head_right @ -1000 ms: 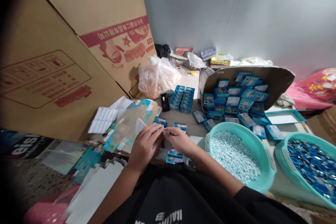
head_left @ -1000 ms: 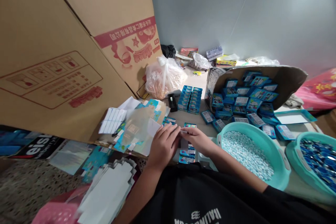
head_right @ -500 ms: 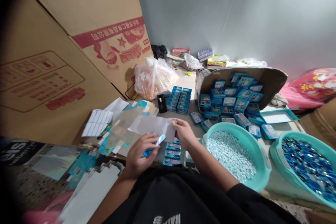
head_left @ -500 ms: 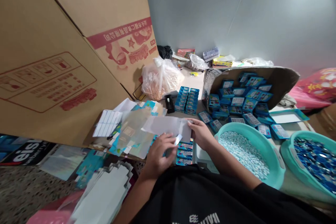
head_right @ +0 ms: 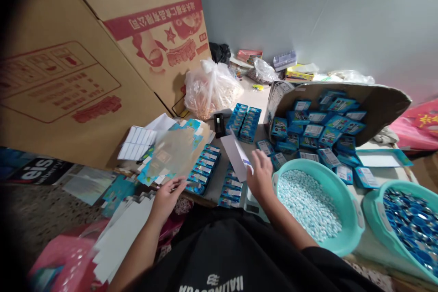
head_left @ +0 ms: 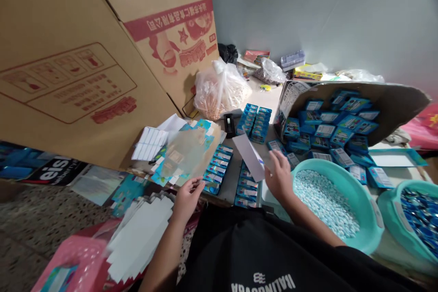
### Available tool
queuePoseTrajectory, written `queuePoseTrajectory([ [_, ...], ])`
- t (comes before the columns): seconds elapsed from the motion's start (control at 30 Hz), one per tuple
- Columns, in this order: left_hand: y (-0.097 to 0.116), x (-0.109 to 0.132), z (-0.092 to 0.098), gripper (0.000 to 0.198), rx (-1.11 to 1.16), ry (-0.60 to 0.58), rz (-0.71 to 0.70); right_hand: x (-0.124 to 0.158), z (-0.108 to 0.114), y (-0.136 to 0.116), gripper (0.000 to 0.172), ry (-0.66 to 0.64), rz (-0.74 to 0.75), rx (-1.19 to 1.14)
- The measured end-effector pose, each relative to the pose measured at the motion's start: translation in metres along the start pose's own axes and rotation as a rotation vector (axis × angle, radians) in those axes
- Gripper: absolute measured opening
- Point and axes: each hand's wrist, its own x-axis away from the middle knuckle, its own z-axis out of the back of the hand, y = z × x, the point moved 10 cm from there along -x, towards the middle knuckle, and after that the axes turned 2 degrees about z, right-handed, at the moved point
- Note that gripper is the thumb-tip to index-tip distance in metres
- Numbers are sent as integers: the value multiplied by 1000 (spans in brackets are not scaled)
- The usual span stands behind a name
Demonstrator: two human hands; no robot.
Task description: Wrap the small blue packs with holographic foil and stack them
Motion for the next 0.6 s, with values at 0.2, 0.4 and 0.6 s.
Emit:
queuePoseTrajectory([
  [0.2, 11, 2, -15, 43, 29, -115, -62, 36, -118, -122, 42, -755, 413, -184],
  [0.4, 10, -2, -16, 33, -74, -74, -111, 43, -177, -98, 17, -825, 131, -264],
  [0.6, 2, -1, -26, 24, -216, 47, -130, 49, -185, -53, 7, -742, 9, -64],
])
